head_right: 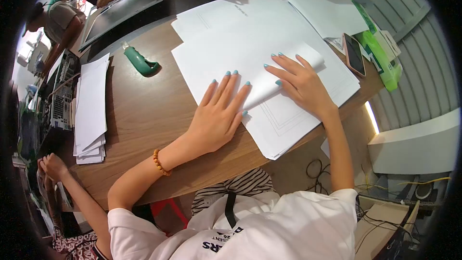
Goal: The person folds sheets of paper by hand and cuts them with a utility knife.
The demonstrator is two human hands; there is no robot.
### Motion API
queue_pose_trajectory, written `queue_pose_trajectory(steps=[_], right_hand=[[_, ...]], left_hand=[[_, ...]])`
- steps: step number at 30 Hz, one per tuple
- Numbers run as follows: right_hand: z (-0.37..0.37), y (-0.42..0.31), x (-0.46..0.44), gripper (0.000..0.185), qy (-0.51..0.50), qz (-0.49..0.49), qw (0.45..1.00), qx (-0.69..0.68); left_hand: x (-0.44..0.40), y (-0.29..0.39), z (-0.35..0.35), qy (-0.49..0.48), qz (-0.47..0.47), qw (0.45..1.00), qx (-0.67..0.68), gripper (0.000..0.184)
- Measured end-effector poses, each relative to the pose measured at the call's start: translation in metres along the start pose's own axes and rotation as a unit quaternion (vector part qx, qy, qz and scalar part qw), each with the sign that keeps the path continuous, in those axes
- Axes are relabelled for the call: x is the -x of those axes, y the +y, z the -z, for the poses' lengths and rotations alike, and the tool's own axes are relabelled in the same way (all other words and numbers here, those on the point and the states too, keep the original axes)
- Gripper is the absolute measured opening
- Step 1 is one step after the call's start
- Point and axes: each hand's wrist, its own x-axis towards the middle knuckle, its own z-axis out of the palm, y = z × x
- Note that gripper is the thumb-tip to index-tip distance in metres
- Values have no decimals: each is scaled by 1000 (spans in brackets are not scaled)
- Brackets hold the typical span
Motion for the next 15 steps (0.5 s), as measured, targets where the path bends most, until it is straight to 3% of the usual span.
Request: queue_pose_trajectory(steps=[6, 8, 12, 15], right_hand=[[7, -2, 0, 45, -26, 6, 999, -26], [10, -1, 0, 51, -92, -12, 995, -32], [19, -5, -4, 58, -130, -18, 990, -43], [20, -8, -5, 62, -195, -36, 980, -12]], left_hand=[[1, 0, -2, -9, -8, 1000, -4, 57], [4, -4, -8, 5, -41, 999, -1, 56], [3, -8, -3, -26, -78, 997, -10, 59], [3, -6, -4, -30, -73, 997, 1, 70]])
